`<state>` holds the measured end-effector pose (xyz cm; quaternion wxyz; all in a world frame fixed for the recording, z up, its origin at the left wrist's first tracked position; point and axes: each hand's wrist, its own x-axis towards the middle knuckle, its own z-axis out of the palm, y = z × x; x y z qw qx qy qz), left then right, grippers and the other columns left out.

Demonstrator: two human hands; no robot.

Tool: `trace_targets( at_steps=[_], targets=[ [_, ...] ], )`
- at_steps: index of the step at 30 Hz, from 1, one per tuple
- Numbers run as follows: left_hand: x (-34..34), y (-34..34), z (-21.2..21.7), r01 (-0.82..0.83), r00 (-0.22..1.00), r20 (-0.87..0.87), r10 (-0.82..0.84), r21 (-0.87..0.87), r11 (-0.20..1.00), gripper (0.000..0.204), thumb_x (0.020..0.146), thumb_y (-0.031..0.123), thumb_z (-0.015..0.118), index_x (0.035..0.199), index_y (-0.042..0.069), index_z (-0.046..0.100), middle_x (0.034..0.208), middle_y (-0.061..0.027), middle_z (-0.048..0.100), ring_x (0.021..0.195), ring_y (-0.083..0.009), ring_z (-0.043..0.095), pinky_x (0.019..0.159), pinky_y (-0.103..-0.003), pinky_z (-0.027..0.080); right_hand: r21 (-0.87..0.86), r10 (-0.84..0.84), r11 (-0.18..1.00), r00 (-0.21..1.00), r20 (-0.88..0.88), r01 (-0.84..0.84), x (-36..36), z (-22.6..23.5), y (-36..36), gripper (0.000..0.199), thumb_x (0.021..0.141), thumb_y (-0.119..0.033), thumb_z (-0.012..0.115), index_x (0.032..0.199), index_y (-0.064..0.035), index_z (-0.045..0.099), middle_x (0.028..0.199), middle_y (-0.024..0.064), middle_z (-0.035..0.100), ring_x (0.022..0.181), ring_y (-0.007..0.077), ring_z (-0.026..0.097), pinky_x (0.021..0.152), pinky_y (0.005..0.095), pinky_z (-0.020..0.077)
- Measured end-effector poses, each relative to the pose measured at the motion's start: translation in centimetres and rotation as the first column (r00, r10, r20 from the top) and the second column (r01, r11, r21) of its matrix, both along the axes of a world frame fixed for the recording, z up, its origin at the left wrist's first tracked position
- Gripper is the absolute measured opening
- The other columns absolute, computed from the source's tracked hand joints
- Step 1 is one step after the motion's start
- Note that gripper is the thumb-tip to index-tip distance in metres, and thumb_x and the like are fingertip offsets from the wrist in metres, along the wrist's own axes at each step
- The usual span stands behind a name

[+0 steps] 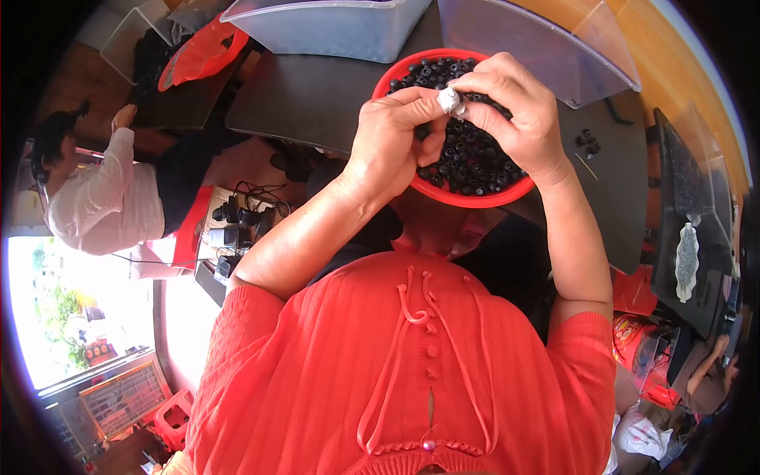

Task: The person assembles small black components by hand, taking them from a red bowl and inserting pieces of white material into them.

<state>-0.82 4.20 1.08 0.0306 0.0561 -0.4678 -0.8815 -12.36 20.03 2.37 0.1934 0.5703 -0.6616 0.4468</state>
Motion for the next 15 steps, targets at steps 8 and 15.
trace_targets(
  at_steps=[8, 15],
  targets=[
    [-0.2, -0.3, -0.4, 0.063, 0.998, -0.016, -0.061, 0.11, 0.992, 0.019, 0.096, 0.017, 0.068, 0.096, -0.002, 0.065, 0.076, -0.005, 0.057, 0.053, -0.0133, 0.046, 0.046, -0.027, 0.032, -0.042, 0.108, 0.994, 0.99, 0.085, -0.105, -0.1, 0.4, -0.1, 0.022, 0.076, -0.003, 0.078, 0.097, -0.0049, 0.072, 0.085, 0.0038, 0.064, 0.078, 0.0188, 0.063, 0.071, 0.031, 0.0499],
    [-0.6, -0.5, -0.6, 0.125, 0.991, -0.059, -0.12, 0.092, 0.988, 0.031, 0.095, 0.031, 0.067, 0.086, 0.002, 0.061, 0.075, -0.0048, 0.053, 0.053, -0.0139, 0.039, 0.049, -0.028, 0.03, 0.021, 0.235, 0.967, 0.918, 0.321, -0.255, -0.1, 0.8, 0.3, 0.021, 0.083, -0.001, 0.073, 0.103, 0.0016, 0.071, 0.094, 0.0064, 0.067, 0.087, 0.0163, 0.063, 0.077, 0.028, 0.0507]
  ],
)
